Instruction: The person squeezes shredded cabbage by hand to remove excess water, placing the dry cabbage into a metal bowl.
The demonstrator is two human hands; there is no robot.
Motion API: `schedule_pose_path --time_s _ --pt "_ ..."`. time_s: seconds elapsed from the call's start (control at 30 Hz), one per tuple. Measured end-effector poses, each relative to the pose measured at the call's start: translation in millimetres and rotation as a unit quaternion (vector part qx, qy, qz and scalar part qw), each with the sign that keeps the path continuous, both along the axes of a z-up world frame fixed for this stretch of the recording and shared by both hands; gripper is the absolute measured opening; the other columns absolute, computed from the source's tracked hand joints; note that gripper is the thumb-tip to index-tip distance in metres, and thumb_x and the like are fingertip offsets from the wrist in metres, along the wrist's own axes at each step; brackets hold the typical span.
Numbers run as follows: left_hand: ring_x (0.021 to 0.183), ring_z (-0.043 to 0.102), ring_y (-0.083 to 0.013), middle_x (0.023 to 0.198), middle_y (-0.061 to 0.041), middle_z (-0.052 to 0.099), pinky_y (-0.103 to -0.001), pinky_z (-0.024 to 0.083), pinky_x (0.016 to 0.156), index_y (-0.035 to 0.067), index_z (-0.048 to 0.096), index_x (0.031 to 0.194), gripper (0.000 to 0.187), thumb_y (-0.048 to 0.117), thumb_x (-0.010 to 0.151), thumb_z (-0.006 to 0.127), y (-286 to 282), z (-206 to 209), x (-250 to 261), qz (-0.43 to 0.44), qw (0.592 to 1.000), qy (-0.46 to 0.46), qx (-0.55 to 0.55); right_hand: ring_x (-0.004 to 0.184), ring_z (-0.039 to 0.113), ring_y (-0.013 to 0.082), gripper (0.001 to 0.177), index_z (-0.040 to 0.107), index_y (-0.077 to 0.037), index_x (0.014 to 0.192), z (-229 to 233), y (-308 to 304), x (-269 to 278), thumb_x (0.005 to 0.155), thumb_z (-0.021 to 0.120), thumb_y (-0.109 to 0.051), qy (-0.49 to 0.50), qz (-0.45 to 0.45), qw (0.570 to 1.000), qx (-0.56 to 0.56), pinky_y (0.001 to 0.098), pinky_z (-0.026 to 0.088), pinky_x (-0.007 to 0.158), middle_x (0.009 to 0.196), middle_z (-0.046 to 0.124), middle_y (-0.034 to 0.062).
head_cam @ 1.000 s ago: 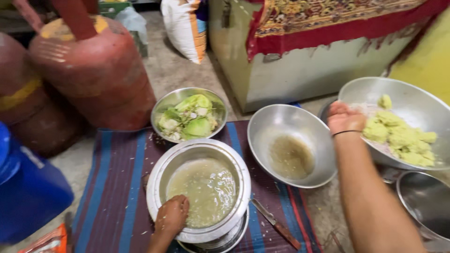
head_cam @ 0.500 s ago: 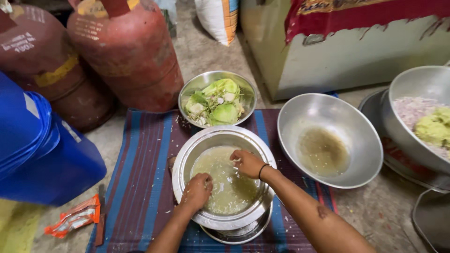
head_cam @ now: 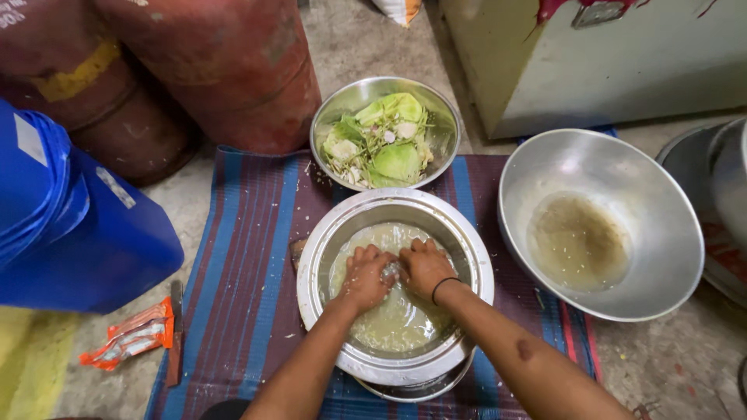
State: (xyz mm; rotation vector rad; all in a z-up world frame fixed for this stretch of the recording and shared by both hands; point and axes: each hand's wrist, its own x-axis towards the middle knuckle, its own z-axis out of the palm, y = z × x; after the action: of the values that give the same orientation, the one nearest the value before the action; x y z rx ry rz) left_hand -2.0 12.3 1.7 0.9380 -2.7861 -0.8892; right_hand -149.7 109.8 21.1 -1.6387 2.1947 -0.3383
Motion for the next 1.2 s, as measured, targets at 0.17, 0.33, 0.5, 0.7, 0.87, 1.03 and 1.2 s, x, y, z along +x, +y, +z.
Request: schedule_pose_path --time_s 0.17,0.33,0.5,0.7,0.87,1.03,1.2 --pt "0.116 0.051 -0.0346 0.113 -0.012 0.063 -0.048 0.04 0.102 0.015 0.073 0.103 0.02 0.02 0.085 0.071 19 -13 5 -0.022 0.999 0.029 -0.002 0.109 0.064 0.0397 0.019 0.074 -0.011 0.099 -23 22 -9 0.085 0.071 -0.023 0.043 -0.045 0.995 0.082 0.047 0.051 0.099 0.112 0.068 0.0196" --pt "0.11 0.056 -0.0375 0.11 -0.016 0.065 -0.048 0.045 0.099 0.012 0.073 0.1 0.016 0.021 0.088 0.068 26 -17 18 -0.037 0.999 -0.012 0.008 0.104 0.071 0.0371 0.026 0.078 -0.011 0.102 -40 30 4 0.083 0.07 -0.028 -0.022 -0.098 0.982 0.158 0.0451 0.055 0.097 0.11 0.073 0.0202" --pt "0.107 0.068 -0.0396 0.112 -0.02 0.071 -0.047 0.052 0.097 0.011 0.075 0.104 0.023 0.018 0.084 0.066 20 -7 34 -0.014 0.99 -0.103 0.094 0.102 0.072 0.0378 0.032 0.08 -0.009 0.103 -91 26 30 0.084 0.066 -0.031 -0.092 -0.138 0.974 0.154 0.0437 0.055 0.098 0.106 0.074 0.0226" --pt "0.107 0.068 -0.0427 0.109 -0.027 0.071 -0.047 0.055 0.095 0.003 0.077 0.101 0.025 0.018 0.084 0.066 19 47 49 0.081 0.979 -0.137 0.126 0.099 0.074 0.0348 0.034 0.081 -0.01 0.103 -145 -3 76 0.081 0.069 -0.033 -0.207 -0.105 0.96 0.157 0.0418 0.056 0.093 0.104 0.075 0.0217" --pt "0.086 0.075 -0.0319 0.092 -0.018 0.076 -0.042 0.057 0.079 0.007 0.073 0.105 0.022 0.016 0.094 0.056 18 66 59 0.206 0.96 0.039 0.186 0.061 0.053 0.0222 0.031 0.067 0.008 0.103 -114 -19 105 0.098 0.064 -0.023 -0.514 -0.1 0.844 0.116 0.0384 0.039 0.049 0.075 0.061 0.0124" --pt "0.08 0.074 -0.0209 0.087 -0.012 0.078 -0.033 0.056 0.071 0.004 0.074 0.103 0.02 0.008 0.089 0.061 7 32 62 0.246 0.908 0.265 0.212 0.061 0.053 0.0134 0.02 0.064 0.003 0.112 -52 -7 59 0.101 0.054 -0.011 -0.717 -0.164 0.644 0.21 0.025 0.047 0.051 0.079 0.058 0.0068" --pt "0.073 0.071 -0.021 0.086 -0.01 0.079 -0.033 0.052 0.063 0.005 0.074 0.105 0.02 0.016 0.097 0.059 16 35 66 0.304 0.892 0.238 0.237 0.075 0.074 0.0214 0.023 0.076 -0.006 0.092 -57 -24 -24 0.072 0.075 -0.017 -0.102 0.069 0.989 0.086 0.0357 0.061 0.069 0.085 0.076 0.011"
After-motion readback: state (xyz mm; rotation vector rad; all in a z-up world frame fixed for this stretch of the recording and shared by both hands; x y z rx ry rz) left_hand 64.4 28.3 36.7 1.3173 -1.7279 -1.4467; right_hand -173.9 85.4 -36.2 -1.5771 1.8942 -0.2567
